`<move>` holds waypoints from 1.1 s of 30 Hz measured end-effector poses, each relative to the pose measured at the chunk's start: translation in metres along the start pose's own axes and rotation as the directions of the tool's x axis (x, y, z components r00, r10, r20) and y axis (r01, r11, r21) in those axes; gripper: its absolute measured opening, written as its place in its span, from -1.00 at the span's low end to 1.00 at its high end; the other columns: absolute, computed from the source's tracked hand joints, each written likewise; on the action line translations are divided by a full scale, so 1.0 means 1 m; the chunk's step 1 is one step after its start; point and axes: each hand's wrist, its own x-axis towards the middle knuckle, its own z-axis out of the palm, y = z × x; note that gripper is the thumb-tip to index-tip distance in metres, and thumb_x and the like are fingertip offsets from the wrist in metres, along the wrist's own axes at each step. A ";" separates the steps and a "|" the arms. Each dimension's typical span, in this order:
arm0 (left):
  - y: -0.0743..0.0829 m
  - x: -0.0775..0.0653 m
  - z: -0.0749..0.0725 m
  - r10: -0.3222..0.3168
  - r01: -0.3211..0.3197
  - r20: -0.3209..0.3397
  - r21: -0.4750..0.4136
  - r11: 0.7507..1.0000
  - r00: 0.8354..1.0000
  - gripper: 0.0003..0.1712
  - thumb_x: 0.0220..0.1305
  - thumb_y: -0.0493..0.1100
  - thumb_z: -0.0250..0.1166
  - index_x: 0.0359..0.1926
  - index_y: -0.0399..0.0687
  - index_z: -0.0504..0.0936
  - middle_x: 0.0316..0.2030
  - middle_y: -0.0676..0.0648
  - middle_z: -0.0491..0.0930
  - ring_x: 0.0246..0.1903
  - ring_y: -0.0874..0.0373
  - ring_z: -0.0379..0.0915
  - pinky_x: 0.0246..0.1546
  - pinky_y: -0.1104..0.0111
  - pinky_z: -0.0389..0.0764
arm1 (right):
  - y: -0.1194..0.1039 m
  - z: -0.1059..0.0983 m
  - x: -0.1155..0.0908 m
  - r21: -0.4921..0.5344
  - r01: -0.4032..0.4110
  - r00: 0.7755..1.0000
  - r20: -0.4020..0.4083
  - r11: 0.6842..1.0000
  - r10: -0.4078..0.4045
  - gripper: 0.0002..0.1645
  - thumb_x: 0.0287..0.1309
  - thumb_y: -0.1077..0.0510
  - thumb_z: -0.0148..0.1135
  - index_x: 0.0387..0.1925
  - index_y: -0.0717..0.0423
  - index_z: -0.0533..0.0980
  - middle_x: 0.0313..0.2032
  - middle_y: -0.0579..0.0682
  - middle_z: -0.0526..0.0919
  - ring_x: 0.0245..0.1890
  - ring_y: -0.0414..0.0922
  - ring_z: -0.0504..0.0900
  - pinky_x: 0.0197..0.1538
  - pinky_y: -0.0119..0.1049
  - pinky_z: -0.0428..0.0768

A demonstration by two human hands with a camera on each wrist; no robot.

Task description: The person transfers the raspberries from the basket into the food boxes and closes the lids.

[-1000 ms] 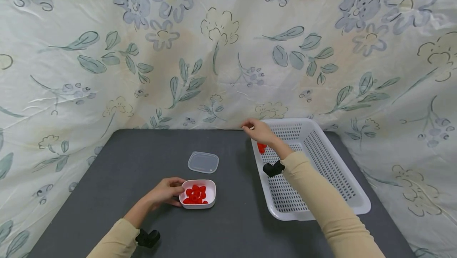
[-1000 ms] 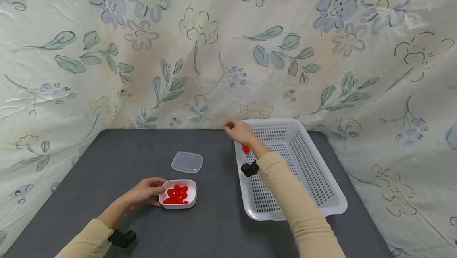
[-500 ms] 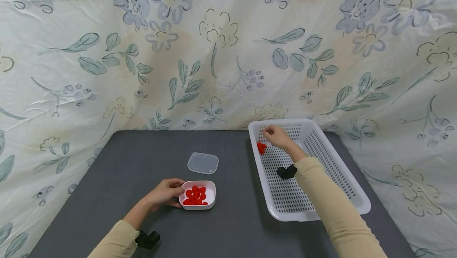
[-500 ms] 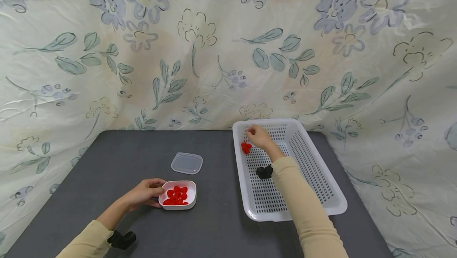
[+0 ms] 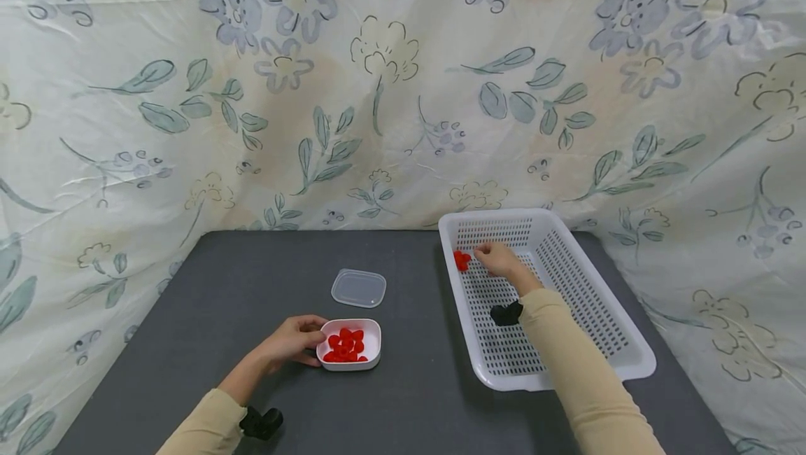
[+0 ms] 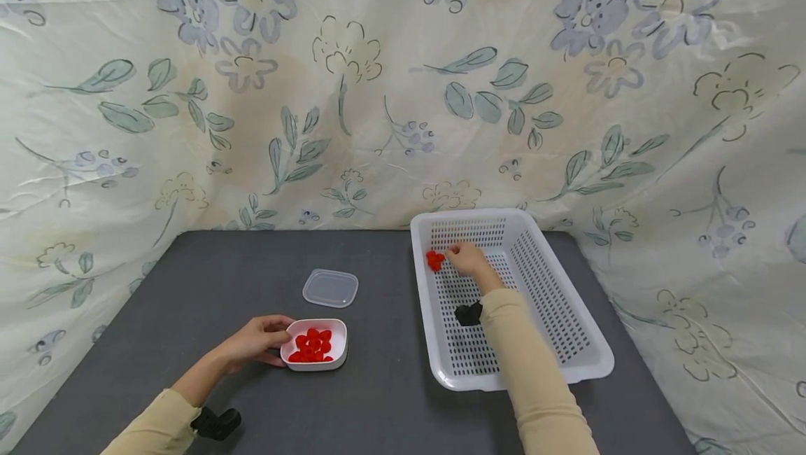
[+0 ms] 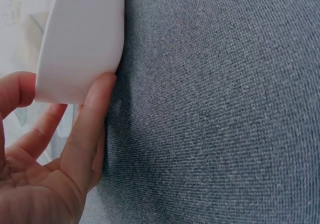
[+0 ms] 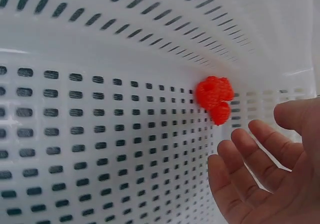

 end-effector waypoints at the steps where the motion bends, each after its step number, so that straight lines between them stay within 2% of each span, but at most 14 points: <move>1: 0.000 0.000 0.000 -0.001 0.001 -0.001 0.000 1.000 1.000 -0.49 0.23 -0.20 0.15 0.14 -0.40 0.33 -0.08 -0.23 0.52 -0.24 0.07 0.51 -0.31 0.17 0.66 | 0.001 0.002 0.001 0.005 -0.011 1.000 0.003 1.000 0.011 -0.48 0.34 0.05 -0.12 0.19 0.30 0.30 -0.02 0.23 0.46 -0.16 0.01 0.48 -0.17 -0.21 0.61; 6: -0.001 0.001 0.001 -0.001 0.001 -0.005 -0.005 1.000 1.000 -0.51 0.25 -0.21 0.14 0.13 -0.41 0.33 -0.11 -0.23 0.53 -0.25 0.06 0.52 -0.33 0.17 0.66 | 0.003 0.008 0.001 0.068 -0.054 0.998 0.028 0.996 0.052 -0.47 0.33 0.07 -0.13 0.20 0.33 0.29 -0.05 0.22 0.46 -0.15 0.01 0.47 -0.15 -0.21 0.61; 11: -0.002 0.001 0.002 -0.004 0.004 -0.008 -0.010 1.000 1.000 -0.50 0.25 -0.20 0.14 0.13 -0.42 0.33 -0.12 -0.23 0.53 -0.26 0.05 0.51 -0.33 0.17 0.66 | 0.003 0.014 0.003 0.100 -0.053 0.998 0.037 0.994 0.049 -0.54 0.29 0.12 -0.12 0.11 0.34 0.37 -0.29 0.12 0.47 -0.34 -0.06 0.47 -0.25 -0.26 0.61; 13: -0.002 0.002 0.002 -0.004 0.004 -0.008 -0.010 1.000 1.000 -0.50 0.24 -0.20 0.15 0.13 -0.41 0.33 -0.12 -0.22 0.53 -0.26 0.06 0.51 -0.33 0.17 0.66 | 0.003 0.016 0.004 0.102 -0.052 0.998 0.040 0.993 0.049 -0.59 0.27 0.14 -0.12 0.01 0.34 0.41 -0.35 0.08 0.46 -0.38 -0.09 0.46 -0.31 -0.31 0.59; 18: -0.002 0.003 0.002 -0.008 0.008 -0.010 -0.008 1.000 1.000 -0.50 0.24 -0.20 0.16 0.13 -0.41 0.33 -0.14 -0.21 0.53 -0.27 0.06 0.51 -0.33 0.17 0.66 | 0.001 0.021 0.003 0.105 -0.078 0.996 0.048 0.991 0.073 -0.61 0.26 0.14 -0.15 -0.04 0.35 0.42 -0.45 0.01 0.41 -0.50 -0.18 0.41 -0.36 -0.38 0.57; 25: -0.001 0.002 0.002 -0.008 0.008 -0.001 -0.009 1.000 1.000 -0.51 0.25 -0.21 0.14 0.13 -0.41 0.33 -0.13 -0.22 0.53 -0.27 0.06 0.51 -0.33 0.17 0.66 | 0.000 0.024 0.002 0.102 -0.092 0.994 0.071 0.991 0.085 -0.62 0.29 0.11 -0.14 -0.07 0.34 0.41 -0.41 0.02 0.43 -0.48 -0.18 0.42 -0.38 -0.38 0.55; 30: -0.001 0.002 0.002 -0.013 0.013 -0.004 -0.003 1.000 1.000 -0.51 0.25 -0.20 0.15 0.13 -0.40 0.34 -0.12 -0.22 0.53 -0.26 0.06 0.51 -0.33 0.17 0.66 | 0.001 0.025 0.003 0.131 -0.118 0.991 0.083 0.984 0.108 -0.70 0.30 0.12 -0.14 -0.27 0.29 0.41 -0.48 -0.01 0.38 -0.53 -0.19 0.39 -0.42 -0.39 0.54; 33: -0.001 0.002 0.002 -0.014 0.014 -0.007 -0.001 1.000 1.000 -0.51 0.24 -0.20 0.15 0.13 -0.40 0.34 -0.11 -0.23 0.53 -0.26 0.06 0.51 -0.33 0.17 0.66 | 0.001 0.025 0.003 0.161 -0.134 0.989 0.087 0.978 0.121 -0.73 0.30 0.12 -0.13 -0.30 0.26 0.39 -0.48 -0.02 0.36 -0.52 -0.18 0.39 -0.40 -0.38 0.57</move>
